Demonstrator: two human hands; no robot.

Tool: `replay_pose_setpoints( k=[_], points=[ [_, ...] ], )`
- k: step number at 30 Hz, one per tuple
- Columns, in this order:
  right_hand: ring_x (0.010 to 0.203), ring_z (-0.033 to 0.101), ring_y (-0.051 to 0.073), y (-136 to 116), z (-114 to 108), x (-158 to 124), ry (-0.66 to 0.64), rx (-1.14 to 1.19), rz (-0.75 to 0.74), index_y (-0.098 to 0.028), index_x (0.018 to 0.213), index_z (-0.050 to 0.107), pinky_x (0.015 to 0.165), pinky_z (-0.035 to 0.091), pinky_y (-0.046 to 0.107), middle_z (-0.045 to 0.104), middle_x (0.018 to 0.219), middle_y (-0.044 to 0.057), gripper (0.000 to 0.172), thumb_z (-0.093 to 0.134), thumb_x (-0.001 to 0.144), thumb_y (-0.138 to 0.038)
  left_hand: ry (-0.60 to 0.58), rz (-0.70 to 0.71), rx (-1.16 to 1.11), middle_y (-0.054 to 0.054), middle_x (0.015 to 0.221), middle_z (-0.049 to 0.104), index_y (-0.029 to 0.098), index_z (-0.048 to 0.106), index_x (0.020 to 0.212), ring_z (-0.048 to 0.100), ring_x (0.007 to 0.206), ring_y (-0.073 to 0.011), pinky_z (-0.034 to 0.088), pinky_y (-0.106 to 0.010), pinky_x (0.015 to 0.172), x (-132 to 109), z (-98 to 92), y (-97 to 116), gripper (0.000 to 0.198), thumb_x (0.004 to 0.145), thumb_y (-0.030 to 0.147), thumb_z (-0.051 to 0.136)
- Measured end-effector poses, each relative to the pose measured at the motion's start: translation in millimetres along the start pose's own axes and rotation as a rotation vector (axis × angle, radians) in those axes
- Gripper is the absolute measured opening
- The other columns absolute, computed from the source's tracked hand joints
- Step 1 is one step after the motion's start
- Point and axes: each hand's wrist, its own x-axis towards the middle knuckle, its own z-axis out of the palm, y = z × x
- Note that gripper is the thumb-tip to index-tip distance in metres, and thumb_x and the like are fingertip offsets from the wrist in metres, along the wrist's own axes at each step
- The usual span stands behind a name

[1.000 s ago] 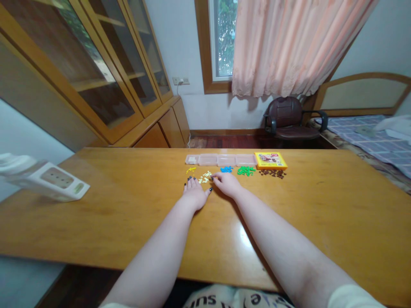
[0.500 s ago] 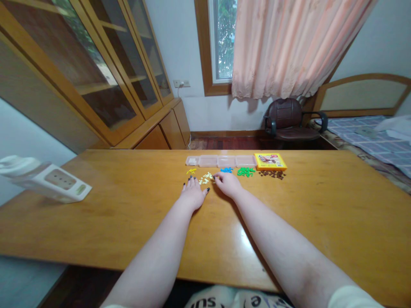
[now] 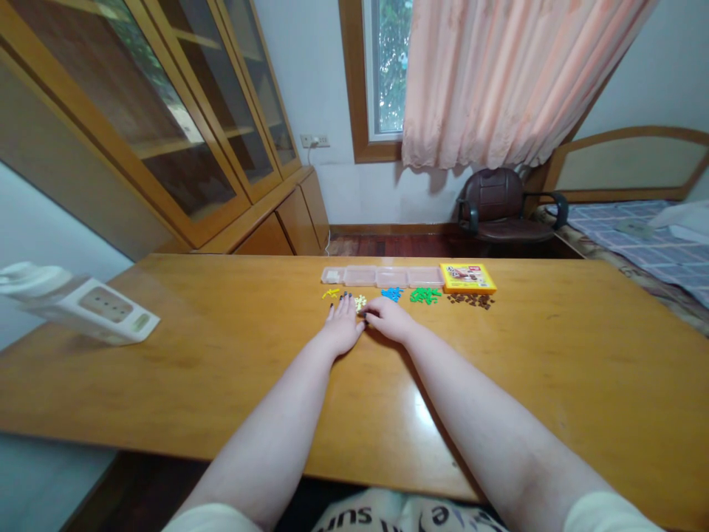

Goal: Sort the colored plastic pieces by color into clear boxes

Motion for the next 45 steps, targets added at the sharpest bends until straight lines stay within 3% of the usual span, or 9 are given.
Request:
replay_pose_setpoints(
  k=[5, 10, 16, 20, 24, 28, 31, 36, 45],
  points=[
    [0.066, 0.049, 0.014, 0, -4, -2, 0.098, -0.085, 0.111, -0.014, 0.069, 0.065, 0.064, 0.033, 0.024, 0.063, 0.069, 0.004, 0.029, 0.044, 0.087, -0.02, -0.073, -0.102, 0.02, -0.023, 0.153, 0.004, 0.0, 0.009, 0.146, 0.005, 0.143, -0.0319, 0.014, -0.047, 0.115, -18, -2.7, 17, 0.084, 0.087, 0.056, 0.032],
    [0.063, 0.047, 0.013, -3, -6, -2, 0.037, -0.153, 0.079, -0.015, 0.064, 0.063, 0.063, 0.033, 0.024, 0.061, 0.065, 0.004, 0.031, 0.043, 0.087, -0.02, -0.061, -0.057, 0.067, -0.02, 0.154, 0.003, 0.004, 0.012, 0.147, 0.002, 0.143, -0.0291, 0.009, -0.048, 0.116, -13, 3.3, 21, 0.08, 0.088, 0.055, 0.029],
    [0.087, 0.058, 0.017, -3, -2, -1, -0.064, -0.151, -0.049, -0.015, 0.093, 0.07, 0.082, 0.039, 0.026, 0.07, 0.093, 0.007, 0.025, 0.047, 0.083, -0.015, -0.009, -0.019, 0.065, -0.015, 0.155, 0.005, 0.007, 0.011, 0.148, 0.003, 0.144, -0.0266, 0.004, -0.054, 0.114, 3, 4.5, 6, 0.071, 0.091, 0.047, 0.024],
    [0.097, 0.058, 0.017, 0, -1, -2, -0.027, -0.169, -0.087, -0.016, 0.105, 0.069, 0.087, 0.039, 0.025, 0.069, 0.105, 0.008, 0.029, 0.049, 0.083, -0.016, 0.011, 0.014, 0.048, -0.015, 0.155, 0.006, 0.006, 0.011, 0.147, 0.004, 0.144, -0.024, 0.005, -0.048, 0.116, 7, 2.0, 0, 0.069, 0.091, 0.04, 0.027],
    [0.081, 0.06, 0.018, -4, -7, -4, 0.02, -0.313, 0.026, -0.016, 0.087, 0.072, 0.077, 0.039, 0.027, 0.071, 0.086, 0.008, 0.03, 0.043, 0.088, -0.023, 0.012, -0.039, 0.035, -0.019, 0.154, 0.006, 0.002, 0.01, 0.147, 0.007, 0.143, -0.0268, 0.012, -0.046, 0.116, -2, -3.4, 3, 0.075, 0.09, 0.049, 0.028],
    [0.075, 0.059, 0.018, -13, -12, -7, -0.025, -0.413, 0.062, -0.016, 0.073, 0.07, 0.075, 0.036, 0.029, 0.07, 0.077, 0.009, 0.034, 0.042, 0.089, -0.026, -0.104, -0.056, 0.056, -0.021, 0.153, 0.008, 0.001, 0.014, 0.146, 0.009, 0.143, -0.03, 0.014, -0.049, 0.114, -20, -10.1, 12, 0.08, 0.089, 0.056, 0.028],
    [0.087, 0.059, 0.019, -16, -12, -7, -0.073, -0.391, 0.027, -0.017, 0.081, 0.071, 0.083, 0.033, 0.03, 0.071, 0.086, 0.009, 0.03, 0.044, 0.09, -0.027, -0.145, 0.001, 0.072, -0.019, 0.153, 0.009, 0.004, 0.017, 0.147, 0.009, 0.143, -0.0292, 0.012, -0.05, 0.115, -25, -10.9, 18, 0.079, 0.089, 0.057, 0.026],
    [0.108, 0.055, 0.019, -12, -8, -5, -0.104, -0.332, -0.026, -0.021, 0.105, 0.068, 0.096, 0.027, 0.035, 0.068, 0.108, 0.008, 0.029, 0.044, 0.092, -0.029, -0.088, 0.006, 0.062, -0.012, 0.155, 0.007, 0.01, 0.017, 0.148, 0.005, 0.143, -0.0268, 0.007, -0.051, 0.115, -12, -5.1, 14, 0.07, 0.091, 0.05, 0.025],
    [0.133, 0.034, 0.024, 2, -2, -2, -0.128, -0.344, 0.042, -0.023, 0.127, 0.055, 0.108, 0.011, 0.054, 0.051, 0.137, 0.01, 0.04, 0.041, 0.094, -0.04, -0.008, 0.049, 0.001, -0.008, 0.156, 0.01, 0.016, 0.017, 0.148, 0.007, 0.144, -0.0237, 0.007, -0.051, 0.115, 8, 0.5, -5, 0.063, 0.09, 0.04, 0.028]
  ],
)
